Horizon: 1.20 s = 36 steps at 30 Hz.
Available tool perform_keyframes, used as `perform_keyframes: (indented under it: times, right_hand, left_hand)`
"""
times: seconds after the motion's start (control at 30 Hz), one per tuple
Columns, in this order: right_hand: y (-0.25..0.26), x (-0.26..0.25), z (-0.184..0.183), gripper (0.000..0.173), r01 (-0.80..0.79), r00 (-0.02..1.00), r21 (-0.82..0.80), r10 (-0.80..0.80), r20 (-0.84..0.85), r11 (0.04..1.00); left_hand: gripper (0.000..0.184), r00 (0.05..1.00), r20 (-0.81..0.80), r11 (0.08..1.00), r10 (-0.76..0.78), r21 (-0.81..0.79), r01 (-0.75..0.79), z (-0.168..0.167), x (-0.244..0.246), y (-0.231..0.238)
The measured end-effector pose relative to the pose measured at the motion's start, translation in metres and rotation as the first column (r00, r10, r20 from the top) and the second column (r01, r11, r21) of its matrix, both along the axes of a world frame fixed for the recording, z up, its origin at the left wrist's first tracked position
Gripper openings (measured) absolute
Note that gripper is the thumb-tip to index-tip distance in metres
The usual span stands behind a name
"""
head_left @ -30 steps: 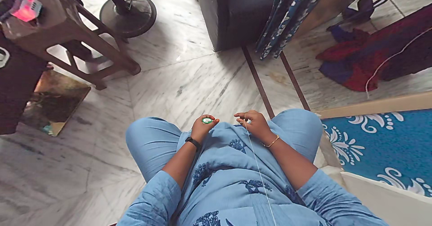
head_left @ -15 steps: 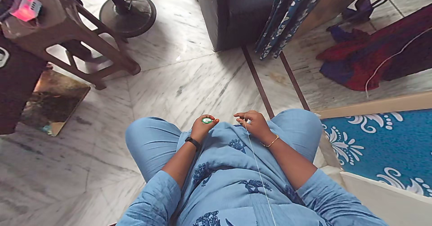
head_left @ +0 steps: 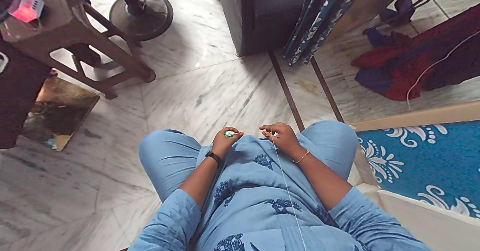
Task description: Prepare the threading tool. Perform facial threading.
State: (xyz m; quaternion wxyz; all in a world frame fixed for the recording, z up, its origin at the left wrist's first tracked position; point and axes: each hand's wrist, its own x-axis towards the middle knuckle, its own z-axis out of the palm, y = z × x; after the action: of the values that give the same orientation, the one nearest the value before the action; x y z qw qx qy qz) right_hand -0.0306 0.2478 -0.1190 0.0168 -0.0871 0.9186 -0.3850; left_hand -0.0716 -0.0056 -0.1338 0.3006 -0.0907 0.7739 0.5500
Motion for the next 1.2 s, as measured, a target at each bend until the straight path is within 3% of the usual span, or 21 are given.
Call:
perform_keyframes:
  times: [0.7, 1.07, 1.2]
  right_hand:
    - [0.0007, -0.0016, 0.0033, 0.026, 0.024, 0.998, 0.011, -0.025, 0.063, 1.0]
    - [0.0061, -0.0031, 0.0023, 0.023, 0.07, 0.993, 0.089, -0.06, -0.105, 0.994]
    - [0.0048, -0.002, 0.004, 0.023, 0.058, 0.996, 0.05, -0.054, -0.073, 0.997]
  left_hand:
    - [0.031, 1.0, 0.002, 1.0, 0.007, 0.002, -0.007, -0.0003, -0.0005, 0.0008]
    - [0.026, 0.995, -0.017, 0.995, 0.096, 0.017, -0.095, 0.0037, -0.0046, -0.0032]
    - [0.027, 0.997, -0.01, 0.997, 0.08, 0.021, -0.08, 0.0045, -0.0029, -0.0022]
